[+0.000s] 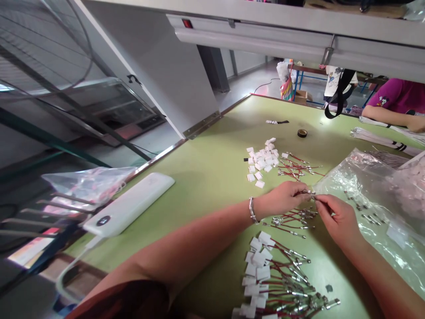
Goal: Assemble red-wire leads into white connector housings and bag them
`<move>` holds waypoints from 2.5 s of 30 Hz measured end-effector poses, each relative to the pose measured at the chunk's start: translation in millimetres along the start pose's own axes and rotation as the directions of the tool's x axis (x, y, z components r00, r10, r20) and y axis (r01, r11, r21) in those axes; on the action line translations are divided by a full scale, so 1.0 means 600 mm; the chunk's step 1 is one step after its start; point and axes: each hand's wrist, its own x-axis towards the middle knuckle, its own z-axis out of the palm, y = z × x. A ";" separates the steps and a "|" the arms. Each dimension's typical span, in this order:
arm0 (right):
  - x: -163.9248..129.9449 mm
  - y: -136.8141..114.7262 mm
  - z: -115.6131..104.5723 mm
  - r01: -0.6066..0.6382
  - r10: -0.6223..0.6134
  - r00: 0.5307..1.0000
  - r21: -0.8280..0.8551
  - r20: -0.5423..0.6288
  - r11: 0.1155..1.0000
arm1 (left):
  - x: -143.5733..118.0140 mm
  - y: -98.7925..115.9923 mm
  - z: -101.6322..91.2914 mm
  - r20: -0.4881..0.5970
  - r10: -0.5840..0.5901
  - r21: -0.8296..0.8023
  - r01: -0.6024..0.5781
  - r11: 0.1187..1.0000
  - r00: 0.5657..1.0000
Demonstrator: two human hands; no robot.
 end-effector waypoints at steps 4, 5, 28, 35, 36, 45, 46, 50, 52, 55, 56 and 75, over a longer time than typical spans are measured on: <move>0.000 -0.004 -0.002 -0.111 0.113 0.991 0.038 -0.066 0.993 | -0.001 -0.001 0.006 -0.017 -0.110 -0.200 0.105 0.974 0.994; 0.000 -0.005 -0.002 -0.132 0.135 0.988 0.045 -0.077 0.990 | -0.001 -0.001 0.007 -0.010 -0.117 -0.222 0.112 0.969 0.993; -0.006 0.004 0.008 0.067 -0.027 0.979 -0.194 0.201 0.979 | 0.008 0.002 -0.041 -0.325 -0.172 -0.209 0.107 0.972 0.930; 0.006 0.014 -0.035 -0.099 0.149 0.987 -0.484 0.065 0.870 | 0.006 0.000 -0.043 -0.202 -0.279 -0.144 0.253 0.957 0.939; 0.011 0.027 -0.047 -0.174 0.217 0.976 -0.580 0.003 0.796 | 0.006 0.000 -0.040 -0.176 -0.295 -0.163 0.268 0.950 0.939; 0.024 0.105 -0.068 -0.258 0.342 0.937 -0.798 -0.069 0.545 | 0.000 0.002 -0.017 -0.010 -0.238 -0.228 0.230 0.946 0.971; 0.023 0.095 -0.064 -0.262 0.307 0.948 -0.766 -0.090 0.586 | -0.001 0.005 -0.015 -0.005 -0.236 -0.221 0.229 0.948 0.972; 0.013 0.032 -0.039 -0.193 0.190 0.981 -0.399 -0.049 0.896 | -0.005 0.013 -0.006 -0.007 -0.214 -0.198 0.208 0.958 0.977; 0.007 0.000 -0.024 -0.128 0.130 0.991 -0.220 -0.003 0.967 | -0.006 0.013 -0.001 -0.012 -0.187 -0.196 0.181 0.964 0.982; 0.001 -0.025 -0.009 -0.059 0.058 0.998 -0.119 -0.014 0.991 | -0.008 0.011 0.004 0.015 -0.146 -0.206 0.145 0.968 0.989; 0.000 -0.027 -0.007 -0.045 0.044 0.999 -0.100 -0.018 0.994 | -0.009 0.012 0.005 0.027 -0.138 -0.207 0.141 0.968 0.990; -0.004 -0.027 -0.008 -0.198 0.194 0.960 0.001 0.204 0.980 | -0.023 0.003 -0.001 0.155 0.214 0.477 -0.263 0.839 0.964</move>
